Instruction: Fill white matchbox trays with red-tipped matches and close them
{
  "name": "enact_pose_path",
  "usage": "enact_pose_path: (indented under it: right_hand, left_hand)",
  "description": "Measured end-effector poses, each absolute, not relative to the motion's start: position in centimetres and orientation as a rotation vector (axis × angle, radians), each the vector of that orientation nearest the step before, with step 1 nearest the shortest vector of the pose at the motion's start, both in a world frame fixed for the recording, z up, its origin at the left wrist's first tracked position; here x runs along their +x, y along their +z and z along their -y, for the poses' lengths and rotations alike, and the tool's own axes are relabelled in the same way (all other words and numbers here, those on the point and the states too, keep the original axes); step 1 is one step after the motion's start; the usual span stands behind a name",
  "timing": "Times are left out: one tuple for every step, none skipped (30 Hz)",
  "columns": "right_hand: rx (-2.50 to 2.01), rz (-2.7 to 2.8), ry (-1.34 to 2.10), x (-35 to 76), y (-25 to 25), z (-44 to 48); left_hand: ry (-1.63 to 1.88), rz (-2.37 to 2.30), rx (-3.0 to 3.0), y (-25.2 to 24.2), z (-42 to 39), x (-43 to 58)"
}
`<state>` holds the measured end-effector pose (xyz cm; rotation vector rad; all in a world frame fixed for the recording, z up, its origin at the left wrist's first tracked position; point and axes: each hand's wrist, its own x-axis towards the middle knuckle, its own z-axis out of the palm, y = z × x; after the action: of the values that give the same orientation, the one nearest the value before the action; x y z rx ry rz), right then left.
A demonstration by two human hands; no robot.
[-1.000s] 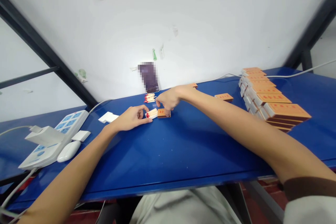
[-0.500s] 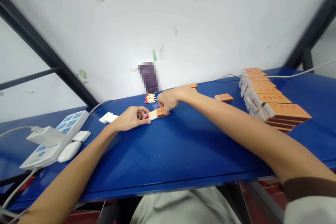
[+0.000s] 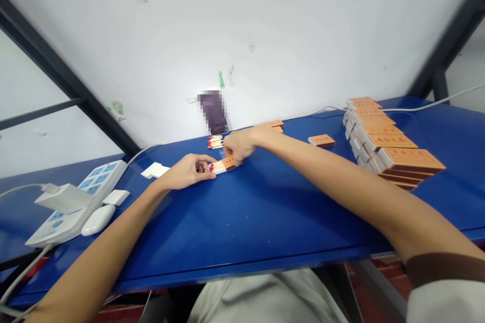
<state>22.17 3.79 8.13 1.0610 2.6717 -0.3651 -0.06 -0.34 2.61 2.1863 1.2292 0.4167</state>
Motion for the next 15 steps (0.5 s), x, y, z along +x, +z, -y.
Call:
enact_pose_path:
  right_hand:
    - [1.061, -2.67, -0.363, 22.13, 8.11, -3.76]
    - [1.061, -2.671, -0.367, 22.08, 8.1, -3.7]
    - [1.06, -2.671, -0.377, 22.02, 8.1, -3.63]
    - [1.058, -2.67, -0.389, 21.94, 8.13, -3.55]
    - [1.054, -2.667, -0.397, 21.85, 8.18, -3.45]
    - [1.052, -2.662, -0.397, 21.76, 8.24, -3.36]
    - [1.051, -2.654, -0.389, 21.67, 8.3, -3.28]
    - [1.05, -2.643, -0.38, 21.59, 8.35, -3.23]
    - [1.053, -2.632, -0.375, 21.53, 8.38, -3.2]
    - [1.055, -2.628, -0.379, 21.49, 8.38, -3.2]
    - [1.058, -2.628, -0.39, 21.48, 8.36, -3.22]
    - [1.059, -2.63, -0.407, 21.49, 8.32, -3.25]
    - [1.06, -2.632, -0.42, 21.51, 8.28, -3.29]
    - [1.058, -2.638, -0.426, 21.54, 8.22, -3.32]
    - [1.054, -2.642, -0.423, 21.57, 8.15, -3.35]
  left_hand:
    - [0.425, -1.223, 2.196, 2.63, 0.32, -0.07]
    - [0.435, -1.216, 2.202, 2.65, 0.3, -0.07]
    - [0.445, -1.209, 2.203, 2.66, 0.26, -0.08]
    - [0.453, -1.203, 2.199, 2.66, 0.21, -0.1]
    - [0.455, -1.202, 2.195, 2.63, 0.15, -0.12]
    - [0.456, -1.209, 2.19, 2.59, 0.09, -0.15]
    - [0.455, -1.223, 2.187, 2.52, 0.02, -0.18]
    - [0.456, -1.241, 2.188, 2.44, -0.04, -0.21]
    - [0.461, -1.254, 2.189, 2.36, -0.1, -0.23]
    - [0.465, -1.261, 2.187, 2.28, -0.15, -0.25]
    - [0.473, -1.264, 2.179, 2.22, -0.2, -0.27]
    - [0.479, -1.262, 2.168, 2.17, -0.23, -0.29]
    - [0.484, -1.258, 2.156, 2.14, -0.24, -0.3]
    - [0.487, -1.253, 2.146, 2.13, -0.25, -0.3]
    - [0.491, -1.25, 2.14, 2.14, -0.23, -0.3]
